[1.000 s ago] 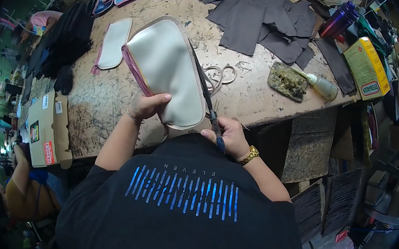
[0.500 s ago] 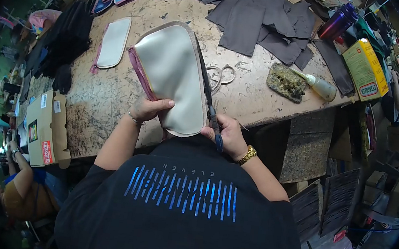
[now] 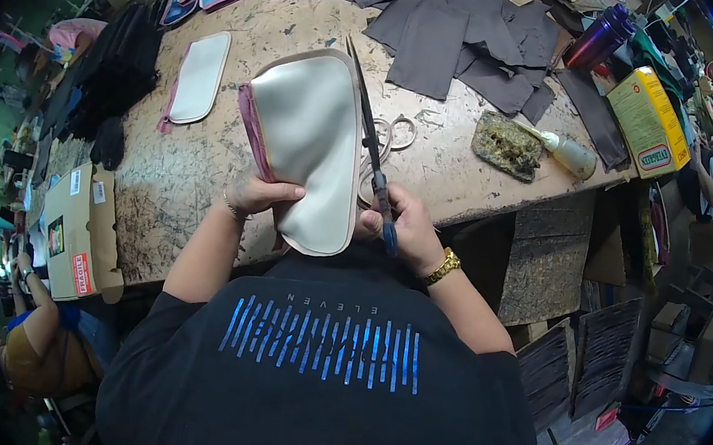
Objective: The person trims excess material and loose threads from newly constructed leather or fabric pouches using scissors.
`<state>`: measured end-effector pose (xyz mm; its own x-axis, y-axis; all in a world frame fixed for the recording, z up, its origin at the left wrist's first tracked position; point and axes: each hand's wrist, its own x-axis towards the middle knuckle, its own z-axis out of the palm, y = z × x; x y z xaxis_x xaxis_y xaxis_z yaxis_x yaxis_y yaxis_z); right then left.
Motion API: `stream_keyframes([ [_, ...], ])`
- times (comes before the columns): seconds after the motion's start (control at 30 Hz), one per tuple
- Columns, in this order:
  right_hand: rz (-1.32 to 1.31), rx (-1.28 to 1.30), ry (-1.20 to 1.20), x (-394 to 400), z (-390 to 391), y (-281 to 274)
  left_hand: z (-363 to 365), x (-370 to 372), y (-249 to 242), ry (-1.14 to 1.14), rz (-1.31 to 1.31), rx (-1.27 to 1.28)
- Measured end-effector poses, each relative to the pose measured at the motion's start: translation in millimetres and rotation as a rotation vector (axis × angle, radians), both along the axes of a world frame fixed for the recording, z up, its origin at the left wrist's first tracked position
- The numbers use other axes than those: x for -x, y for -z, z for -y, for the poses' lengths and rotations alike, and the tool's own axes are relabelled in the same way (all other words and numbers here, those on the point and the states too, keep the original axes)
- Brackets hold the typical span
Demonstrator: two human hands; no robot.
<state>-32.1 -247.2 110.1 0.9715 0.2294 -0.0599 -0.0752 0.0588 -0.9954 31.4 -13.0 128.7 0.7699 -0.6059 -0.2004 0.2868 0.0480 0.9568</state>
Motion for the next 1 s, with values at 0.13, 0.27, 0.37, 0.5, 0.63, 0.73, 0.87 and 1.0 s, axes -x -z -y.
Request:
stream_keyframes([
  [0.13,-0.018,-0.076,0.004,-5.5,1.2,-7.4,-3.5,-4.1,-0.2,0.039,0.019,-0.080],
  [0.27,0.091,0.038,-0.006,-4.4,2.6,-2.9,-10.4,-7.8,-0.5,0.064,0.039,-0.086],
  [0.37,0.098,0.047,0.001,-6.3,3.4,-3.5,-15.7,-11.0,-7.6,0.076,0.067,-0.117],
  [0.5,0.031,-0.140,-0.001,-9.1,2.1,-15.5,-18.6,-14.7,-17.9,0.153,0.044,-0.184],
  [0.63,0.120,-0.002,-0.012,-7.3,10.2,-7.1,-21.4,-20.6,-34.0,0.197,0.129,-0.245],
  [0.73,0.123,0.039,-0.020,-5.1,14.3,-7.2,-32.0,-28.0,-33.5,0.224,0.113,-0.247],
  [0.87,0.099,-0.051,-0.029,-6.2,18.8,-8.9,-40.0,-33.9,-38.9,0.328,0.138,-0.388],
  [1.0,0.106,0.036,-0.099,-8.6,33.3,-2.1,-49.7,-38.9,-45.9,0.383,0.242,-0.407],
])
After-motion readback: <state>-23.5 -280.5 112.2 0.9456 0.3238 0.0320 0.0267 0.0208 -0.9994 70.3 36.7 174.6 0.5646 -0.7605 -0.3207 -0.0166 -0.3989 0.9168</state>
